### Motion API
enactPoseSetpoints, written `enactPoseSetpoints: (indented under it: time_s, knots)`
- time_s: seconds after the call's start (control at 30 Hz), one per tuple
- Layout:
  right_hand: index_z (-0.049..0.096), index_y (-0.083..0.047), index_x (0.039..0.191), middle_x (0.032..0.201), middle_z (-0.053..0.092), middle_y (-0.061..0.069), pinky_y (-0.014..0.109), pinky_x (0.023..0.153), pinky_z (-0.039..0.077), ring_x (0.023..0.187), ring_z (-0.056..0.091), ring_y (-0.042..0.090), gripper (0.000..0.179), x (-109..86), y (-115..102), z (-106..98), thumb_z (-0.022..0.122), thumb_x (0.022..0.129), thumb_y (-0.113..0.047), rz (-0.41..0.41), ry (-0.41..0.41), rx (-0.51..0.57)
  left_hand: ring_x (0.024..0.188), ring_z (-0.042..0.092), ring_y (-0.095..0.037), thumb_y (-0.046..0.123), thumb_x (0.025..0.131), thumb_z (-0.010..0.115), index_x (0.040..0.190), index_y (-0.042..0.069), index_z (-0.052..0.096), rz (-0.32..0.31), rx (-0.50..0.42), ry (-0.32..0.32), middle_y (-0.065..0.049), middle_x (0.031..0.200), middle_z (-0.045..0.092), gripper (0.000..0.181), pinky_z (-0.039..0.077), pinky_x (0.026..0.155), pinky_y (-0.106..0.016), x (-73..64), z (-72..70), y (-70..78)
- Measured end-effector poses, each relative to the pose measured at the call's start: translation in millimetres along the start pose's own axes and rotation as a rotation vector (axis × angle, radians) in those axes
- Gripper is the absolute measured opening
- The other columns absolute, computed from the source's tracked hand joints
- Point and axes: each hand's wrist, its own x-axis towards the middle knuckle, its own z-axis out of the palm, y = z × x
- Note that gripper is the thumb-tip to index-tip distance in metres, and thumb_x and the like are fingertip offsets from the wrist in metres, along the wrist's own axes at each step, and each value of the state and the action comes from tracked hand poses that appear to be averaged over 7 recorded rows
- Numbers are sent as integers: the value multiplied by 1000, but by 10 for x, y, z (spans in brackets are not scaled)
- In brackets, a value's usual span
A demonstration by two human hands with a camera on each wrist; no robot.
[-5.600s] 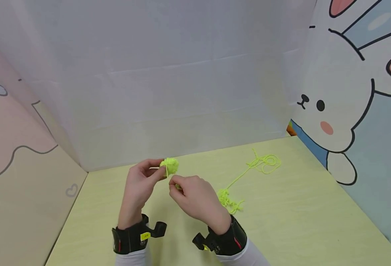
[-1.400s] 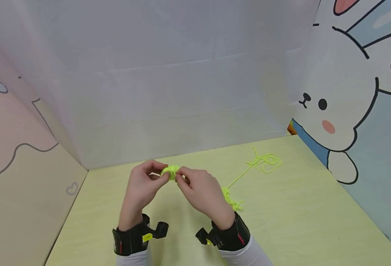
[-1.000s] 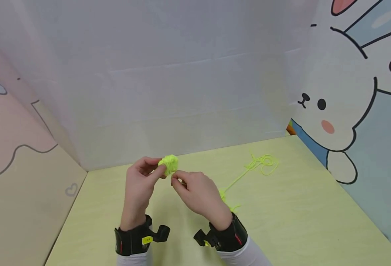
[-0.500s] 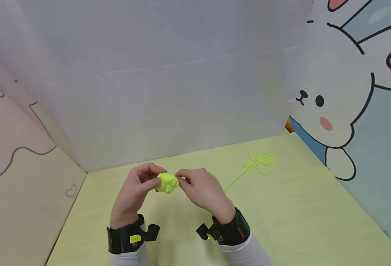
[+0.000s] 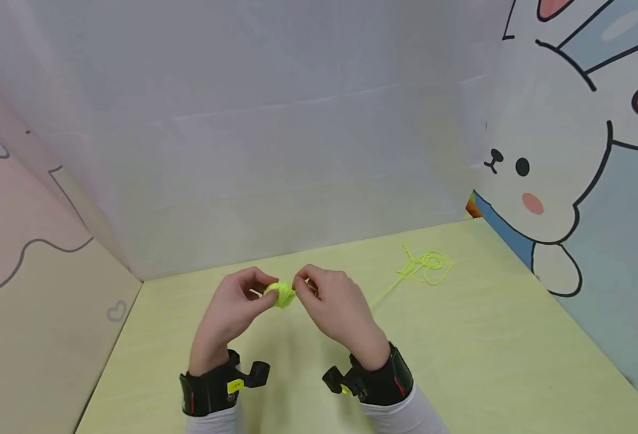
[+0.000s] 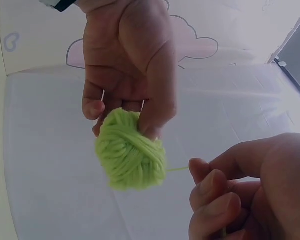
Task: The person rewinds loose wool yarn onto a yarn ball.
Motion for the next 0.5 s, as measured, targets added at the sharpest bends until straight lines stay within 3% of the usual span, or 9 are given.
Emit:
enactPoseSetpoints:
  time_s: [0.13,0.3,0.5]
  knots:
    - [77,-17,107,67,53,-12,27,52,35,52,39,7,14,-8,-31,33,63,109,-20,-27,-15,10,84,65,-22,2,91,80,102,5,77,-1,-11,95,-5,95,72,12,59,71,-28,4,16,13]
    - [77,-19,106,76,62,-14,26,53,39,55,44,5,13,-11,-75,109,64,109,-21,-81,-58,-8,86,68,-23,2,91,80,102,5,76,-8,-67,193,-7,99,72,13,62,72,-28,11,32,34]
    - [76,-21,103,69,55,-15,26,55,38,57,45,4,15,-11,-92,179,63,109,-21,-83,-108,-53,87,69,-25,-2,92,76,107,1,71,-8,-244,208,-12,105,71,16,62,72,-29,36,45,35]
